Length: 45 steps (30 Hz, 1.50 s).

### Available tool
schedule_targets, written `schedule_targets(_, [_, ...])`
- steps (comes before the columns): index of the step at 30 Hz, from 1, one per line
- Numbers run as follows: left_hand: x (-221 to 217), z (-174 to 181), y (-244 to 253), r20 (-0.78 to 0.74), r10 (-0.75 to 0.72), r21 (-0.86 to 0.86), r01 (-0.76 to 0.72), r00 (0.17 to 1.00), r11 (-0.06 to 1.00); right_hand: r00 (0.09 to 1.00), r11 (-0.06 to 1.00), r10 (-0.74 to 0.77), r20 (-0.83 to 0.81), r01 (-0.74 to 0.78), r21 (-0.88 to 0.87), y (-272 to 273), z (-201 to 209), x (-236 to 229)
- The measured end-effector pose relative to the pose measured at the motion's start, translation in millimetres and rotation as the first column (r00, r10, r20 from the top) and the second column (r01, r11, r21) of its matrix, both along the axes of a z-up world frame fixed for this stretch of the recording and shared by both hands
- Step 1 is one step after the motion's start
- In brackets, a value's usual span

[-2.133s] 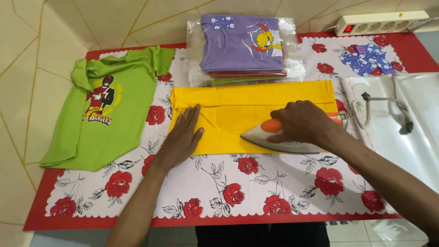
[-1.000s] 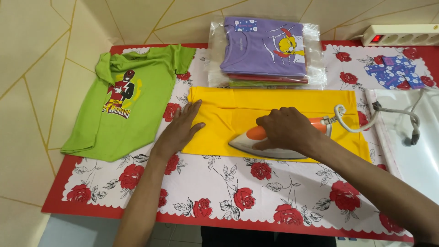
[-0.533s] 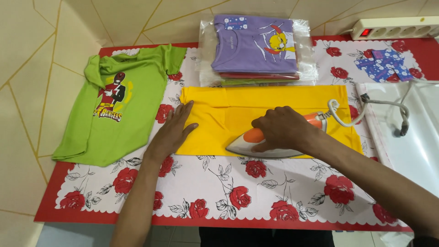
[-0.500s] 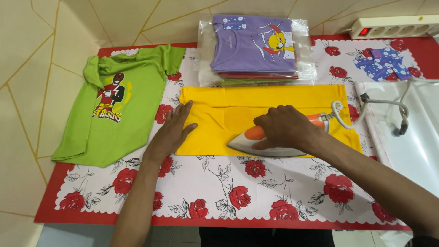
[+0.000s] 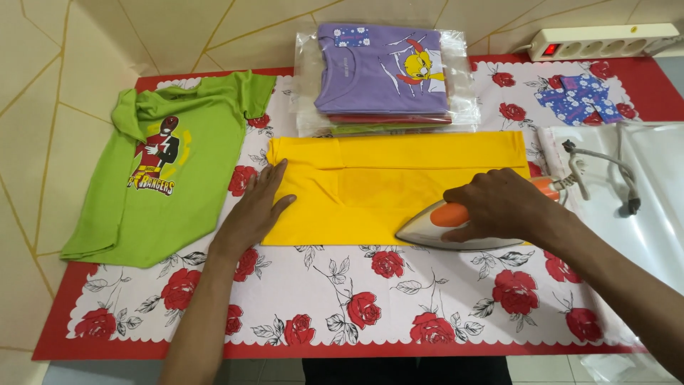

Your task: Ironing a yellow t-shirt on a floral surface and then folding it into a square.

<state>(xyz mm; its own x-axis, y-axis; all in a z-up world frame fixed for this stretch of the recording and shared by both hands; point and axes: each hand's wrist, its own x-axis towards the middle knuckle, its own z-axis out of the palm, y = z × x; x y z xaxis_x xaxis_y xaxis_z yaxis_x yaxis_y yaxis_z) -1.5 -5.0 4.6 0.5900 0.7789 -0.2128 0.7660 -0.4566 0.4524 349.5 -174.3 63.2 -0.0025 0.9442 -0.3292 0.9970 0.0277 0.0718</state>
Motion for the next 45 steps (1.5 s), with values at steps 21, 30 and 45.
schedule_targets(21, [-3, -3, 0, 0.041, -0.036, 0.033, 0.035, 0.999, 0.999, 0.996, 0.996, 0.075, 0.046, -0.077, 0.051, 19, -19, -41])
schedule_targets(30, [-3, -7, 4, 0.051, -0.041, 0.026, 0.04, 0.998, 0.999, 0.983, 0.975, 0.178, 0.05, -0.183, 0.126, 44, -20, -82])
schedule_targets(45, [2, -6, 7, 0.092, -0.039, 0.001, 0.039, 0.995, 0.999, 0.969, 0.957, 0.245, 0.012, -0.244, 0.156, 70, -23, -138])
